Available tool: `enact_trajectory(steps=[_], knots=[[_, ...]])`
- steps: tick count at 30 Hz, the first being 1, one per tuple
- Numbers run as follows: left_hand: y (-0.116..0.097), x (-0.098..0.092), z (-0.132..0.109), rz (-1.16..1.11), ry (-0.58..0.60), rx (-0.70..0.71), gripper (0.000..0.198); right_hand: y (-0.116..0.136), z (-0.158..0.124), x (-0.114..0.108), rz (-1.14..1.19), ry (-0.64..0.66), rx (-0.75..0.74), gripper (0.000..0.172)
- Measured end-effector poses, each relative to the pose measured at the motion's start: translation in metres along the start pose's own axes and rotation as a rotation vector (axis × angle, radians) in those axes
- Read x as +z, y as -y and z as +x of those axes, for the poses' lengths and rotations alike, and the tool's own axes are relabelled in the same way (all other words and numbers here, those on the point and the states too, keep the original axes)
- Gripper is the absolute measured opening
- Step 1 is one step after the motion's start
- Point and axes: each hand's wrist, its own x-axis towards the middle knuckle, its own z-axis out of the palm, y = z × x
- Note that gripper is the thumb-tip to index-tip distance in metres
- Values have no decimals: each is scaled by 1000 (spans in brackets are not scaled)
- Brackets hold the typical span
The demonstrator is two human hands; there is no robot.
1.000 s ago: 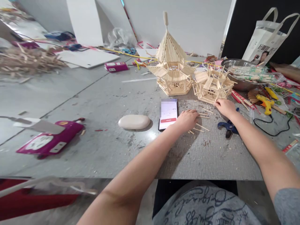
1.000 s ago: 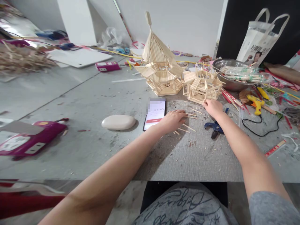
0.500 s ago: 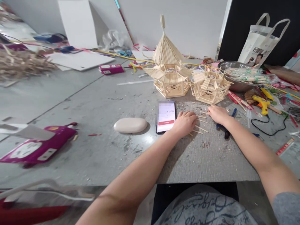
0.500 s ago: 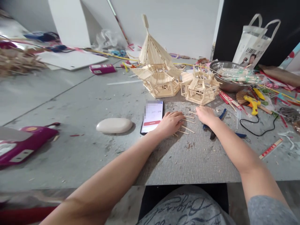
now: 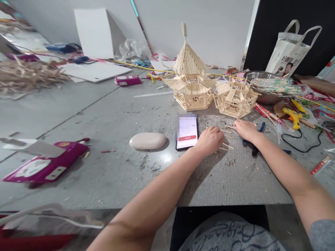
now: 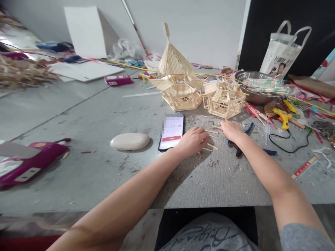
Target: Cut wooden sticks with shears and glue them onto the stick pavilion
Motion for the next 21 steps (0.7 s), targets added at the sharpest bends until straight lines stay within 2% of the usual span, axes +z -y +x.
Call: enact_trajectory(steps=[10,15,18,21], knots=[[-8,-15,-3,42,124,104,17,-17,-41,-1,194,-212,4,22],[-4,-14,-4,18,137,96,21,-23,-43,6,414,-419,-24,17],[-2,-17,-5,-5,123,127,21,-20,-42,10,451,-470,-33,17],[-5,-20,-6,-46,170,171,19,-17,-43,12,467,-475,-46,18]])
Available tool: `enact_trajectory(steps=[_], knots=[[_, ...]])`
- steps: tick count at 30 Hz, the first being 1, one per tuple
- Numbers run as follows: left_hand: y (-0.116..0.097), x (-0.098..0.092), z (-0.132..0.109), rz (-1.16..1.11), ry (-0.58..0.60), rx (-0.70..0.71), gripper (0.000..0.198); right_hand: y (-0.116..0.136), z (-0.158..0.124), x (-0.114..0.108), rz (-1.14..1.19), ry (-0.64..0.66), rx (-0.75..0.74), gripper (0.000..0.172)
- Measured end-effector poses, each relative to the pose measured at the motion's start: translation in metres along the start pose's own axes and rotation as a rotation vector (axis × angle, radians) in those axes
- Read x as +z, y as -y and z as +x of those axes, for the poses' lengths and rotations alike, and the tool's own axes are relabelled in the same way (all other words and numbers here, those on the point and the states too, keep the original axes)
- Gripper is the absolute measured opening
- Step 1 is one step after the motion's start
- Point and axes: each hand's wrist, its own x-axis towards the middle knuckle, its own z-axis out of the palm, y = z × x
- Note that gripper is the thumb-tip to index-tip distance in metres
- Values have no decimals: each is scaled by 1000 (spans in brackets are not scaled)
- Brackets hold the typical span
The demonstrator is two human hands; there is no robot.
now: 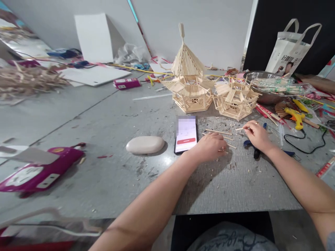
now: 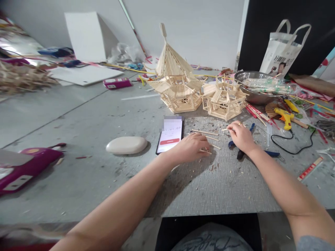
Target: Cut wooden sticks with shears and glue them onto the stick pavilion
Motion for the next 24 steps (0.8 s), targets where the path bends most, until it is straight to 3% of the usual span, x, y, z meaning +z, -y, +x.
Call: enact_trajectory(steps=[6,16,24], knots=[[-7,4,4,38,37,-51,13,4,-2,1,19,15,-14,16],[-6,4,5,55,24,-22,15,7,-1,-6,43,-22,-4,17],[-4,16,9,136,-119,-17,20,5,1,-4,197,-83,-24,15]])
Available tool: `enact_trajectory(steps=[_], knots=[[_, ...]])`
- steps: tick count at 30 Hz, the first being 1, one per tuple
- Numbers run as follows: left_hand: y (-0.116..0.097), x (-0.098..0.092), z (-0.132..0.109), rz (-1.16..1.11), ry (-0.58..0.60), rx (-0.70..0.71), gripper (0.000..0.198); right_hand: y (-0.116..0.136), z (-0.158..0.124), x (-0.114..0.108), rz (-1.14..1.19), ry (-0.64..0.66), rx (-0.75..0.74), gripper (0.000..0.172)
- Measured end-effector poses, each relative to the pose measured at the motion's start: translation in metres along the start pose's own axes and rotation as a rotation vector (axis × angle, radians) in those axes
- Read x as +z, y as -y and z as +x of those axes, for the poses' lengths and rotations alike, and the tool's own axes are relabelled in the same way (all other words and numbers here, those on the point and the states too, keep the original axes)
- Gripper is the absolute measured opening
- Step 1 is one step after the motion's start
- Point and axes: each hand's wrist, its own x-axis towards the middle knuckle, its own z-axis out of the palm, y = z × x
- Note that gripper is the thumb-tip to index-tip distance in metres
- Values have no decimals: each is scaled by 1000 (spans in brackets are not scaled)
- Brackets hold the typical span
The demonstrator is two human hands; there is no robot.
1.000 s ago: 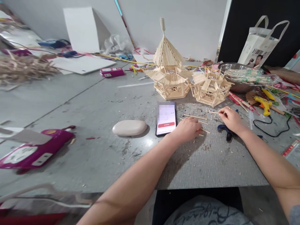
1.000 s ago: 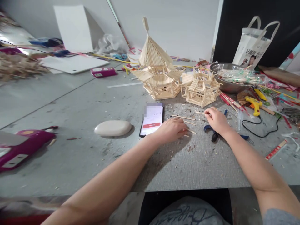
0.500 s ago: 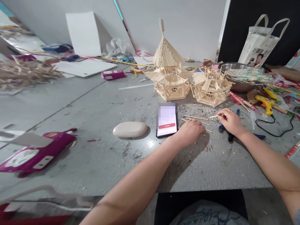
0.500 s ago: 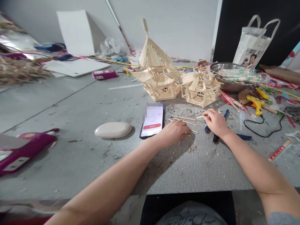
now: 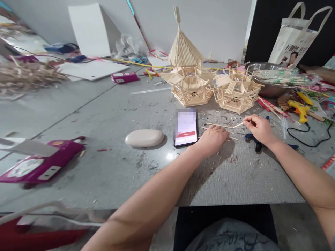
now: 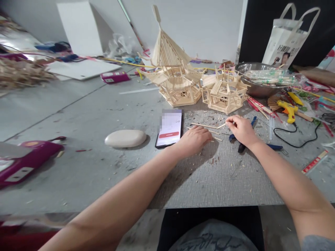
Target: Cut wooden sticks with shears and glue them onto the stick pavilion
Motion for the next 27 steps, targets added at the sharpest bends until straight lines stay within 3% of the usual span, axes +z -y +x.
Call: enact_trajectory(steps=[4,9,14,20,27], knots=[[14,-8,-3,-97,7,-41,14,-1,-1,2,76,8,54,16],[37,-20,-11,-103,-56,-236,19,1,0,0,138,5,99,15],[38,-24,-13,-123,14,-203,21,3,1,-1,115,-6,111,13],[43,-23,-14,-129,43,-329,20,0,0,1,122,-15,117,12],[29,-6,-6,-185,152,-95,13,-9,2,0,156,-14,161,12]])
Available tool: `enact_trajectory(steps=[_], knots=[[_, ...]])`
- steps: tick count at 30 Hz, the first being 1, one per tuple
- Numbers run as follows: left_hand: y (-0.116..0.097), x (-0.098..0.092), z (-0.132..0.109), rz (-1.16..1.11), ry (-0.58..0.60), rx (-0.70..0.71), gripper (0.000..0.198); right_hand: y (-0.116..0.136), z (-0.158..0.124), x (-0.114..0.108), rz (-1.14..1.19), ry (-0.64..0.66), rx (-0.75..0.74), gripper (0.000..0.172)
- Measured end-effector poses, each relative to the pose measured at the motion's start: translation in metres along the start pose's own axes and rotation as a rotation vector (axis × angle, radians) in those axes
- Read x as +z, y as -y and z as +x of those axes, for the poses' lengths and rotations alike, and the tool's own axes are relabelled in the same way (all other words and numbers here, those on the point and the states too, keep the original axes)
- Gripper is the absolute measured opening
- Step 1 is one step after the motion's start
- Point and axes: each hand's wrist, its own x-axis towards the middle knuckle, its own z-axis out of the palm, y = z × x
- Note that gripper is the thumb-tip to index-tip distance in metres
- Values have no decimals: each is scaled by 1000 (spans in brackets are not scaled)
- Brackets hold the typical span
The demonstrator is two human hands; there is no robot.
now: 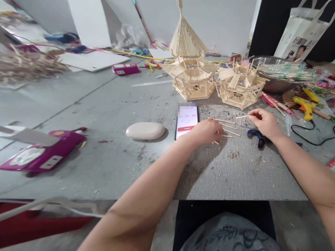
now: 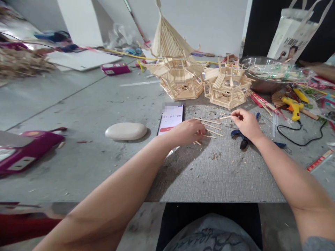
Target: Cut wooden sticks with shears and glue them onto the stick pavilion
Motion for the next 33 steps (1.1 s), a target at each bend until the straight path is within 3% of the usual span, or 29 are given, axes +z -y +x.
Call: enact_trajectory(steps=[6,14,25,33], knots=[[-9,3,2,29,-45,10,14,-2,1,2,67,31,43,12],[-24,0,3,-284,-349,-171,14,21,-3,2,346,189,211,15],[-35,5,4,-698,-310,-152,9,30,-9,9,544,272,250,19],[-38,2,4,-844,-248,-108,15,32,-9,9,604,211,239,14]])
